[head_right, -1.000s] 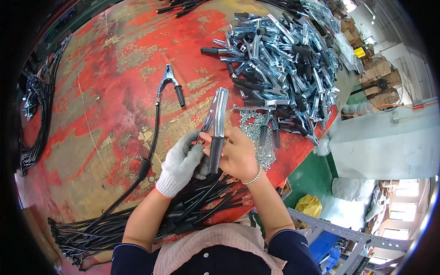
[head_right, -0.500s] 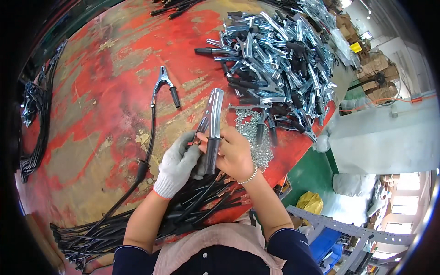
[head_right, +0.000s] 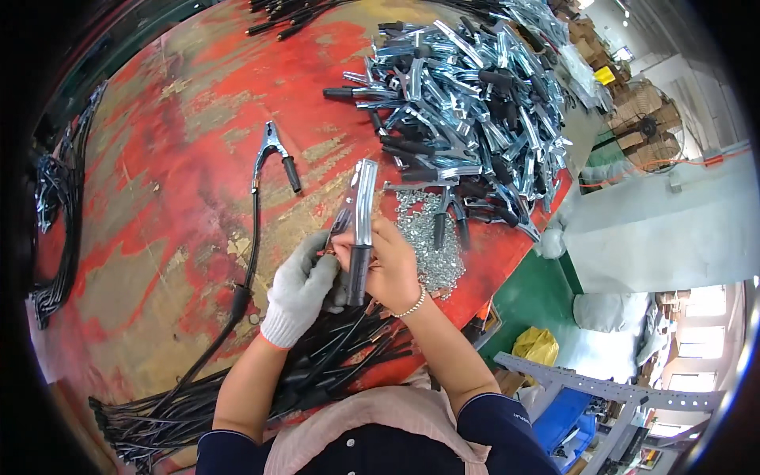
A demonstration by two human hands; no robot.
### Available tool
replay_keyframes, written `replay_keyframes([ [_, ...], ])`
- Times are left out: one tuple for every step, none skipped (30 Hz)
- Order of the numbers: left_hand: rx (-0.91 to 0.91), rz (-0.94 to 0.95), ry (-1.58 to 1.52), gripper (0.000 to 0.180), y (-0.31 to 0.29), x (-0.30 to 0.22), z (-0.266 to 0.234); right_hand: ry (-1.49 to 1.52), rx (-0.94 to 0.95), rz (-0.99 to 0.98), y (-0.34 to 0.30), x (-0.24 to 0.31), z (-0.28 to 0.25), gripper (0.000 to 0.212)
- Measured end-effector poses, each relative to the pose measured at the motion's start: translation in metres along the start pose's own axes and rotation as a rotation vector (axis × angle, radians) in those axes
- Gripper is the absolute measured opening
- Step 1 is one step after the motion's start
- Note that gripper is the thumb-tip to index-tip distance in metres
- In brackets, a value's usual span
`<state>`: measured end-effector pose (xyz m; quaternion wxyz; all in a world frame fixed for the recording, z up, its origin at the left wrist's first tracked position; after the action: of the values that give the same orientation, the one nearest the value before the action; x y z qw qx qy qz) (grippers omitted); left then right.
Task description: Manually attaching metal clamps to the ends of heavy-duty electrical cables in a factory setting.
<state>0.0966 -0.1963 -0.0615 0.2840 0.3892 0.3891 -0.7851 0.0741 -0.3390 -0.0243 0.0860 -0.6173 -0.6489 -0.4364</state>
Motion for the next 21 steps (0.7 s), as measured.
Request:
replay_keyframes([
  [0.004, 0.01, 0.0, 0.044, -0.001, 0.001, -0.001, -0.011, 0.027, -0.008, -0.001, 0.0, 0.001, 0.019],
  [-0.003, 0.002, -0.009, 0.043, -0.001, 0.001, -0.003, -0.02, 0.018, -0.022, -0.001, 0.002, 0.003, 0.019],
  [-0.003, -0.003, -0.019, 0.043, -0.001, 0.0, -0.002, -0.036, 0.004, -0.036, 0.0, 0.004, 0.003, 0.02],
  [-0.002, -0.008, -0.029, 0.043, -0.001, 0.0, -0.002, -0.051, -0.009, -0.05, 0.001, 0.006, 0.002, 0.02],
  [-0.003, 0.004, -0.022, 0.043, -0.002, 0.001, -0.003, -0.101, -0.026, -0.136, 0.002, 0.006, 0.004, 0.02],
  [-0.005, 0.018, -0.017, 0.042, -0.001, 0.002, -0.004, -0.103, -0.022, -0.12, 0.002, 0.006, 0.004, 0.02],
  [-0.006, 0.031, -0.01, 0.042, 0.0, 0.003, -0.005, -0.104, -0.02, -0.104, 0.002, 0.006, 0.005, 0.02],
  [-0.019, 0.021, 0.0, 0.042, -0.002, 0.001, -0.006, -0.106, -0.018, -0.087, 0.001, 0.007, 0.005, 0.021],
  [-0.027, 0.013, 0.008, 0.042, -0.002, -0.001, -0.003, -0.103, -0.028, -0.08, 0.001, 0.006, 0.004, 0.021],
  [-0.033, 0.004, 0.017, 0.042, -0.001, -0.003, -0.001, -0.1, -0.039, -0.072, 0.001, 0.006, 0.004, 0.021],
  [-0.054, 0.023, 0.032, 0.041, -0.002, -0.001, -0.003, -0.098, -0.052, -0.062, 0.001, 0.006, 0.004, 0.021],
  [-0.057, 0.047, 0.04, 0.041, -0.001, 0.002, -0.004, -0.09, -0.082, -0.078, -0.001, 0.001, 0.005, 0.02],
  [-0.054, 0.075, 0.047, 0.041, 0.0, 0.0, -0.003, -0.104, -0.068, -0.094, 0.0, 0.003, 0.003, 0.02],
  [-0.069, 0.068, 0.02, 0.04, -0.003, -0.005, 0.0, -0.12, -0.054, -0.107, 0.001, 0.003, 0.002, 0.021],
  [-0.067, 0.055, -0.002, 0.039, -0.004, -0.008, 0.001, -0.111, -0.062, -0.129, 0.003, 0.003, 0.003, 0.021],
  [-0.065, 0.039, -0.024, 0.039, -0.003, -0.009, 0.001, -0.109, -0.067, -0.146, 0.003, 0.001, 0.003, 0.021],
  [-0.046, 0.044, -0.013, 0.038, -0.001, -0.008, 0.003, -0.077, -0.061, -0.112, 0.003, 0.0, 0.001, 0.021],
  [-0.051, 0.072, 0.012, 0.038, -0.001, -0.009, 0.002, -0.03, -0.056, -0.083, 0.004, 0.003, 0.002, 0.021],
  [-0.056, 0.099, 0.036, 0.037, -0.001, -0.011, 0.003, 0.013, -0.052, -0.059, 0.003, 0.0, 0.004, 0.021],
  [-0.061, 0.126, 0.059, 0.037, -0.002, -0.012, 0.004, 0.057, -0.047, -0.036, 0.001, -0.005, 0.007, 0.022],
  [-0.064, 0.143, 0.062, 0.036, -0.001, -0.011, 0.005, 0.102, -0.048, -0.018, 0.001, -0.007, 0.008, 0.022],
])
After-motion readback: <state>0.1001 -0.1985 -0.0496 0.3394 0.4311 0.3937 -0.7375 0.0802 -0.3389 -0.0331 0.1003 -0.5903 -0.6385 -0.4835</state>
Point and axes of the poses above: each hand's wrist, its own y-axis towards the middle knuckle, its own z-axis out of the palm, x = y × z, the point moved 4 cm from there along y, towards the middle knuckle, and after that the axes turned 6 degrees about -y, right-handed, at the moved point
